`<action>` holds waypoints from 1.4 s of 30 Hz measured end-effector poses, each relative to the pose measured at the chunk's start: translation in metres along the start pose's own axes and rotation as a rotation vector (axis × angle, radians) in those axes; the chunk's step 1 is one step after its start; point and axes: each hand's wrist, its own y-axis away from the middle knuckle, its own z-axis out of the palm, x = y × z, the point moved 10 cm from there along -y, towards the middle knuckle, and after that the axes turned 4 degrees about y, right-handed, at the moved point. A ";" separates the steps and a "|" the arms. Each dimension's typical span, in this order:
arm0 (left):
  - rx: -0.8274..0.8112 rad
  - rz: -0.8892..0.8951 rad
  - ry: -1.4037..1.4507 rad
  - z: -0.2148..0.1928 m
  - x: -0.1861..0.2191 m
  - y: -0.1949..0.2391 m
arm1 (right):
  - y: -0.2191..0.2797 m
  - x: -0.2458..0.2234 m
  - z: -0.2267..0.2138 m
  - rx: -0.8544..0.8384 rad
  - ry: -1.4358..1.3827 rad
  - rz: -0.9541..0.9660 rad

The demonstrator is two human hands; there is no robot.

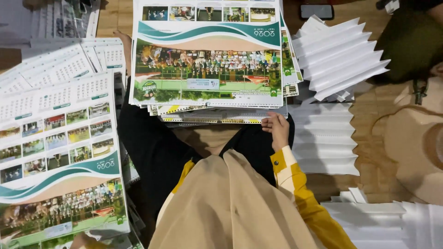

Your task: Inspecting and aligning printed calendar pages before or after binding.

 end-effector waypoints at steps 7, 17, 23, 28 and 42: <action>0.149 -0.107 -0.266 0.061 0.143 0.170 | 0.012 -0.033 -0.005 0.257 -0.089 -0.115; -1.044 1.253 0.320 0.202 0.433 0.549 | 0.039 -0.095 0.021 0.279 0.125 -0.247; -1.304 1.646 -0.048 0.261 0.402 0.667 | -0.008 -0.049 0.014 0.231 -0.236 -0.194; -1.303 1.864 -0.107 0.275 0.401 0.676 | -0.016 -0.030 0.022 0.159 -0.284 -0.183; -1.630 1.607 -0.095 0.277 0.425 0.659 | -0.012 -0.045 0.049 -0.124 -0.460 -0.255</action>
